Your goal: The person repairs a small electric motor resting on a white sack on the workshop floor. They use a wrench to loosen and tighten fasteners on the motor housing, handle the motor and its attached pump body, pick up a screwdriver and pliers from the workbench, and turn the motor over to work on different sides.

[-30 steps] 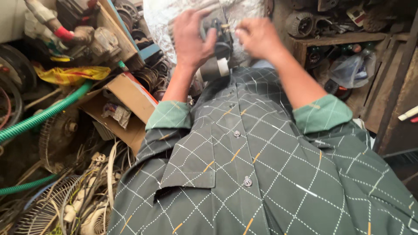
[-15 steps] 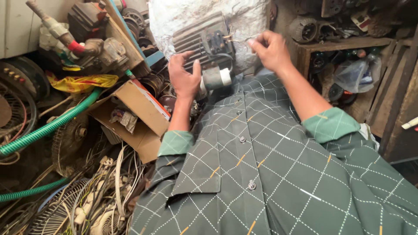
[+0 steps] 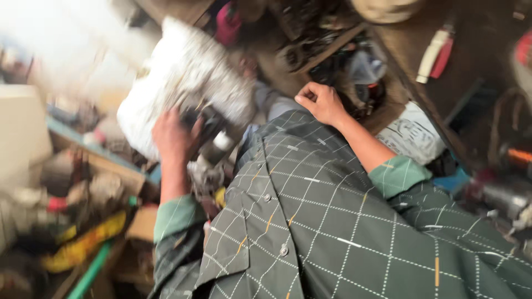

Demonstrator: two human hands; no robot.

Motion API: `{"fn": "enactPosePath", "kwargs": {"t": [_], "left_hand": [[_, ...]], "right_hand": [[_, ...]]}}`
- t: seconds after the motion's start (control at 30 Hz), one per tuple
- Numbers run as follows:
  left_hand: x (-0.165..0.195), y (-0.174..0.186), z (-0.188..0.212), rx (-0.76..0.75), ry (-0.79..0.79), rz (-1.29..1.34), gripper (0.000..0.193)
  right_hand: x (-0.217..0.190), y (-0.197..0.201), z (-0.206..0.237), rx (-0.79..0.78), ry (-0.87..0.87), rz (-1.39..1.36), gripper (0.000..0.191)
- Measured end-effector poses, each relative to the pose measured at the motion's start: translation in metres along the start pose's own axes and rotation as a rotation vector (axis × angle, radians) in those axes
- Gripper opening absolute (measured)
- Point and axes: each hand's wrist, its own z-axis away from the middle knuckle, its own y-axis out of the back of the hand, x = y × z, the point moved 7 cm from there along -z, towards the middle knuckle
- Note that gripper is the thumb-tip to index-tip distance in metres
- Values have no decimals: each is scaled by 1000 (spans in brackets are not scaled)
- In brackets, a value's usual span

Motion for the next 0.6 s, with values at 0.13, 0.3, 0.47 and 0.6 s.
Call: {"fn": "enactPosePath", "kwargs": {"t": [0.13,0.3,0.47,0.6], "left_hand": [[-15,-4,18,-74,146,-111,57],[-7,-17,37,100,109,-141,42],[-3,-34,48,144,152,-188,47],[8,-40,54,173,180,-312,36]], "right_hand": [[46,57,37,268,-35,35,22],[101,127,35,492,-27,-2,21],[135,229,-24,706,101,39,19],[156,278,-79,683,-112,222,21]]}}
